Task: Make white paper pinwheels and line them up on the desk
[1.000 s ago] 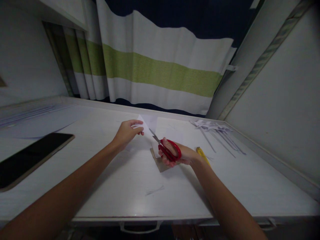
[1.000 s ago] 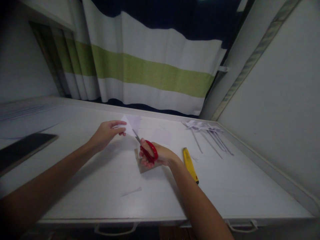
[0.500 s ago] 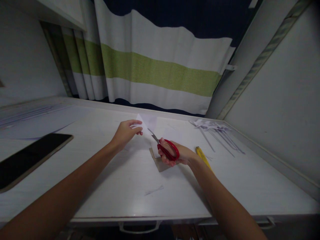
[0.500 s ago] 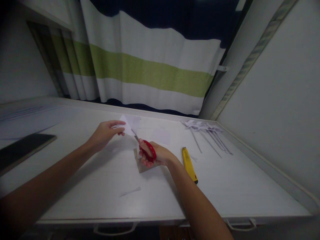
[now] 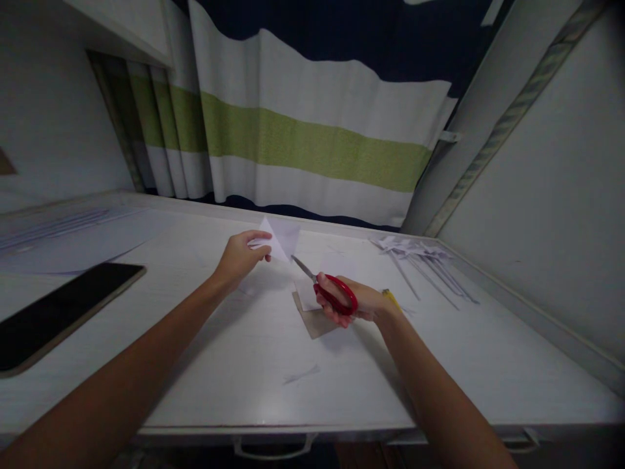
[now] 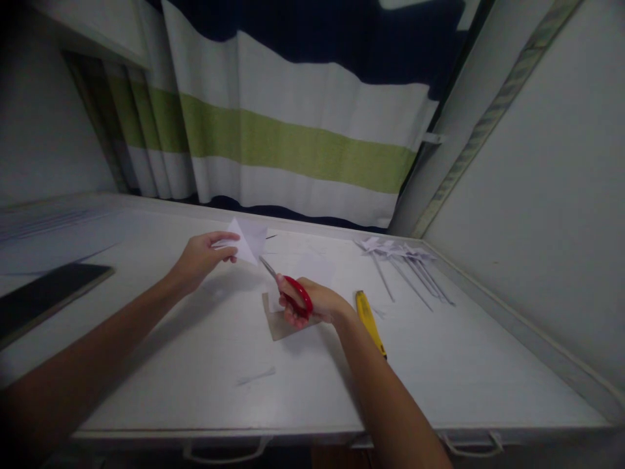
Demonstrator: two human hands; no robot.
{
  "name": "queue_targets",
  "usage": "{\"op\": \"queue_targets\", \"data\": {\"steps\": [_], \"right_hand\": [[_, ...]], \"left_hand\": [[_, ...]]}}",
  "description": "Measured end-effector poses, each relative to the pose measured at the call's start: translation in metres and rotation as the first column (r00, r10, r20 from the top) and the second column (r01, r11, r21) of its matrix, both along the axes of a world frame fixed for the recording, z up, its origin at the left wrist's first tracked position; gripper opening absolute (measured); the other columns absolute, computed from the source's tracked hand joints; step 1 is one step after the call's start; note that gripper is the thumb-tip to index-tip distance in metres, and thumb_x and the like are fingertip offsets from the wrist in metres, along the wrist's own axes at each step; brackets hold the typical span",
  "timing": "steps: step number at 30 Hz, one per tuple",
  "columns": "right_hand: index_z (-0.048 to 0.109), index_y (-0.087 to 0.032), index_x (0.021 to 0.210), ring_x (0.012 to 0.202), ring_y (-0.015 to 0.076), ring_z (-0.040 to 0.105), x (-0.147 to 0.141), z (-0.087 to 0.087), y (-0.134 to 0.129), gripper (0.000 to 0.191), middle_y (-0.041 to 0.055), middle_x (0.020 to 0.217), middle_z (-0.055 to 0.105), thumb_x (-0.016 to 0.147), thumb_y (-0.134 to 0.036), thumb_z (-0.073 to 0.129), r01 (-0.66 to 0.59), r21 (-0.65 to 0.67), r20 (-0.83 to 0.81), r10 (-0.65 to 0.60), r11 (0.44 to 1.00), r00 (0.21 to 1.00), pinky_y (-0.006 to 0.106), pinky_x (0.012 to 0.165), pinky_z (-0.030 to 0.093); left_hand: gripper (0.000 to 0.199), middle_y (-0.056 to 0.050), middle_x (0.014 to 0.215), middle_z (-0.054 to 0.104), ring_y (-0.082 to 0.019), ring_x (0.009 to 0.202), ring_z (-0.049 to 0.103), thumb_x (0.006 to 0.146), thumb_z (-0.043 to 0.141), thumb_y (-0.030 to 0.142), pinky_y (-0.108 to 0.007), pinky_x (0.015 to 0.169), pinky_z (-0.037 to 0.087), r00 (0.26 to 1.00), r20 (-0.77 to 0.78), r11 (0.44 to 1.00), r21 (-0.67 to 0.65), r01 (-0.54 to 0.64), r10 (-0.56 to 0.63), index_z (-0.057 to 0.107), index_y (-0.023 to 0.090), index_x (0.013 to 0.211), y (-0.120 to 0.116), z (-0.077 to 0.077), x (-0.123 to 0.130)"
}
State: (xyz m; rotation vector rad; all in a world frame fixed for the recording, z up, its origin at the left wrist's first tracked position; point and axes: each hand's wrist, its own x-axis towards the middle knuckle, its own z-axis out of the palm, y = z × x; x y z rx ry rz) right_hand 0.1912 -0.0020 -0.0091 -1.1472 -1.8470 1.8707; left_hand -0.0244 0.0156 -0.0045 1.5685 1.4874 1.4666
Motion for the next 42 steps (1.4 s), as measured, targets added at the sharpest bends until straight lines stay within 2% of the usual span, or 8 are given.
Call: {"op": "queue_targets", "data": {"steps": [3, 7, 9, 15, 19, 28, 34, 42], "right_hand": [[0.043, -0.014, 0.057, 0.031, 0.0074, 0.044, 0.003, 0.002, 0.005, 0.048, 0.001, 0.042, 0.05, 0.072, -0.059, 0.038, 0.156, 0.263, 0.035, -0.172, 0.952, 0.985, 0.016, 0.029, 0.03], [0.048, -0.014, 0.068, 0.036, 0.0067, 0.046, 0.0, 0.002, 0.012, 0.039, 0.0014, 0.052, 0.056, 0.069, -0.053, 0.048, 0.494, 0.643, -0.19, -0.503, 0.585, 0.843, 0.016, 0.034, 0.033], [0.05, -0.014, 0.068, 0.037, 0.0065, 0.045, -0.004, 0.001, 0.013, 0.037, 0.0014, 0.052, 0.056, 0.069, -0.051, 0.049, 0.521, 0.668, -0.243, -0.506, 0.531, 0.828, 0.016, 0.035, 0.033], [0.047, -0.014, 0.062, 0.033, 0.0042, 0.037, -0.011, 0.0, 0.006, 0.027, -0.0039, 0.043, 0.047, 0.066, -0.039, 0.055, 0.422, 0.503, -0.2, -0.374, 0.754, 0.906, 0.015, 0.031, 0.026], [0.042, -0.015, 0.054, 0.032, 0.0015, 0.03, -0.012, 0.002, 0.003, 0.023, -0.0081, 0.04, 0.037, 0.065, -0.03, 0.056, 0.372, 0.436, -0.234, -0.296, 0.819, 0.926, 0.014, 0.03, 0.022], [0.043, -0.016, 0.06, 0.025, 0.002, 0.031, -0.021, -0.005, 0.003, 0.023, -0.0088, 0.038, 0.04, 0.063, -0.032, 0.059, 0.563, 0.227, -0.416, -0.444, 0.795, 0.794, 0.013, 0.024, 0.019], [0.041, -0.017, 0.067, 0.025, 0.0023, 0.035, -0.031, -0.014, -0.001, 0.025, -0.0089, 0.042, 0.044, 0.065, -0.034, 0.059, 0.59, 0.101, -0.53, -0.459, 0.801, 0.713, 0.012, 0.024, 0.019], [0.049, -0.014, 0.064, 0.031, 0.0037, 0.033, -0.018, -0.011, 0.006, 0.032, -0.006, 0.041, 0.041, 0.067, -0.045, 0.052, 0.432, 0.34, -0.193, -0.387, 0.835, 0.901, 0.017, 0.031, 0.021]], "left_hand": [[0.035, 0.003, 0.049, 0.052, -0.008, 0.045, 0.043, 0.057, 0.052, 0.014, -0.018, 0.044, 0.033, 0.997, -0.072, 0.999, -0.008, -0.042, 0.042, 0.059, 0.012, 0.091, -0.001, 0.003, -0.003], [0.032, 0.004, 0.051, 0.051, -0.007, 0.042, 0.041, 0.057, 0.049, 0.012, -0.017, 0.041, 0.031, 0.975, -0.18, 0.99, -0.072, 0.121, -0.132, 0.06, 0.015, 0.087, -0.006, 0.005, 0.0], [0.03, 0.003, 0.056, 0.053, -0.007, 0.043, 0.04, 0.057, 0.048, 0.012, -0.017, 0.041, 0.03, 0.95, -0.214, 0.973, -0.094, 0.209, -0.225, 0.061, 0.016, 0.085, -0.008, 0.005, 0.002], [0.027, -0.001, 0.075, 0.057, -0.008, 0.051, 0.045, 0.059, 0.047, 0.011, -0.018, 0.044, 0.033, 0.867, -0.207, 0.891, -0.111, 0.44, -0.454, 0.059, 0.015, 0.083, -0.01, 0.004, 0.006], [0.026, -0.003, 0.084, 0.058, -0.01, 0.059, 0.05, 0.061, 0.048, 0.012, -0.02, 0.05, 0.038, 0.841, -0.168, 0.857, -0.072, 0.51, -0.515, 0.058, 0.016, 0.084, -0.01, 0.003, 0.006], [0.022, -0.006, 0.097, 0.053, -0.013, 0.075, 0.051, 0.07, 0.051, 0.024, -0.022, 0.056, 0.041, 0.911, -0.27, 0.93, 0.109, 0.35, -0.311, 0.059, 0.017, 0.09, -0.008, -0.003, 0.013], [0.035, -0.007, 0.1, 0.054, -0.01, 0.066, 0.056, 0.071, 0.051, 0.022, -0.023, 0.058, 0.046, 0.916, -0.062, 0.907, 0.126, 0.402, -0.397, 0.048, 0.015, 0.105, -0.016, -0.011, 0.03], [0.031, 0.002, 0.068, 0.055, -0.008, 0.053, 0.054, 0.066, 0.056, 0.018, -0.019, 0.052, 0.046, 0.979, 0.014, 0.96, 0.197, 0.198, -0.204, 0.048, 0.013, 0.096, -0.009, -0.008, 0.021]]}}
